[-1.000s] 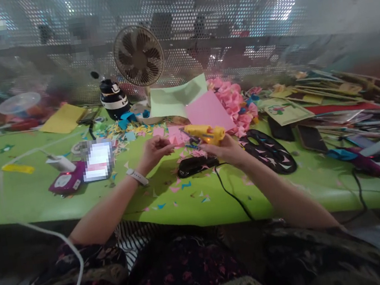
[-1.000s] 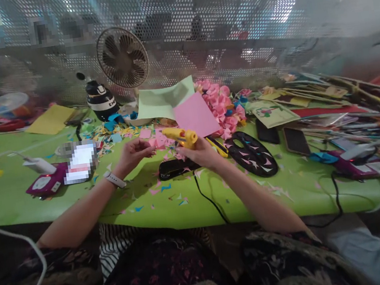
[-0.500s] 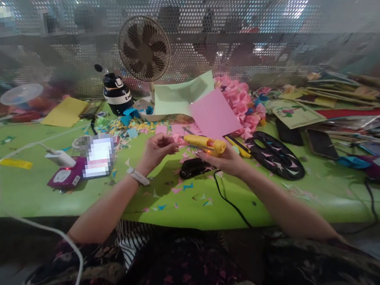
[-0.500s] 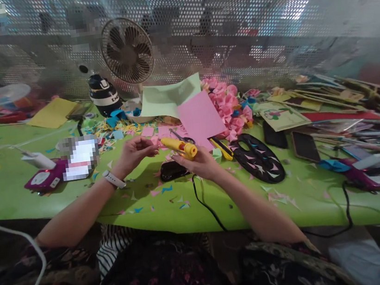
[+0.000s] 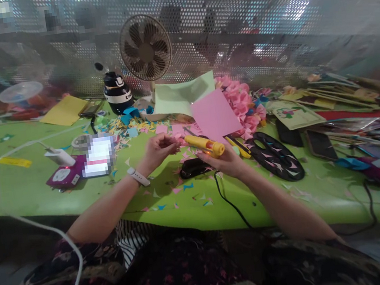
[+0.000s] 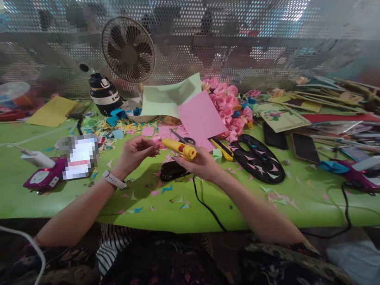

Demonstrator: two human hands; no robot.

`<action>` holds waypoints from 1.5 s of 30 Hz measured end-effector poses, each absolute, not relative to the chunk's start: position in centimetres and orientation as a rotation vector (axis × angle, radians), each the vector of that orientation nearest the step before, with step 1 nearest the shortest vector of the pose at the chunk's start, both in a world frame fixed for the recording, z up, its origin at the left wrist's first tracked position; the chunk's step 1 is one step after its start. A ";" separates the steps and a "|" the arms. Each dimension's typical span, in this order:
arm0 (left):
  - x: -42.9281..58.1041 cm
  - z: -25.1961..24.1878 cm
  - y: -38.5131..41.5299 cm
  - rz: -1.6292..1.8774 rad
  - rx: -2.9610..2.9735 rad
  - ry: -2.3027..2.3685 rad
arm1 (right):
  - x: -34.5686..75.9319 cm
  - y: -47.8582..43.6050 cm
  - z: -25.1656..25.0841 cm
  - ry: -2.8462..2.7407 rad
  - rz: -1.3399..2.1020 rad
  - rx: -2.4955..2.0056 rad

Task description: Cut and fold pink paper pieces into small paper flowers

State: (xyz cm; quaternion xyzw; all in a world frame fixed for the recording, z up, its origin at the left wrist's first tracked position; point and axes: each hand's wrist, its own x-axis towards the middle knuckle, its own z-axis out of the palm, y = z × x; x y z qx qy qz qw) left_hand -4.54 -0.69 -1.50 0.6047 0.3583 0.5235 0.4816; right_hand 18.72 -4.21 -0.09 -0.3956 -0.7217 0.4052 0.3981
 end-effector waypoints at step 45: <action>-4.7 -1.7 -0.6 1.266 1.503 0.901 | 19.2 -4.4 -0.7 -1.931 0.858 -1.092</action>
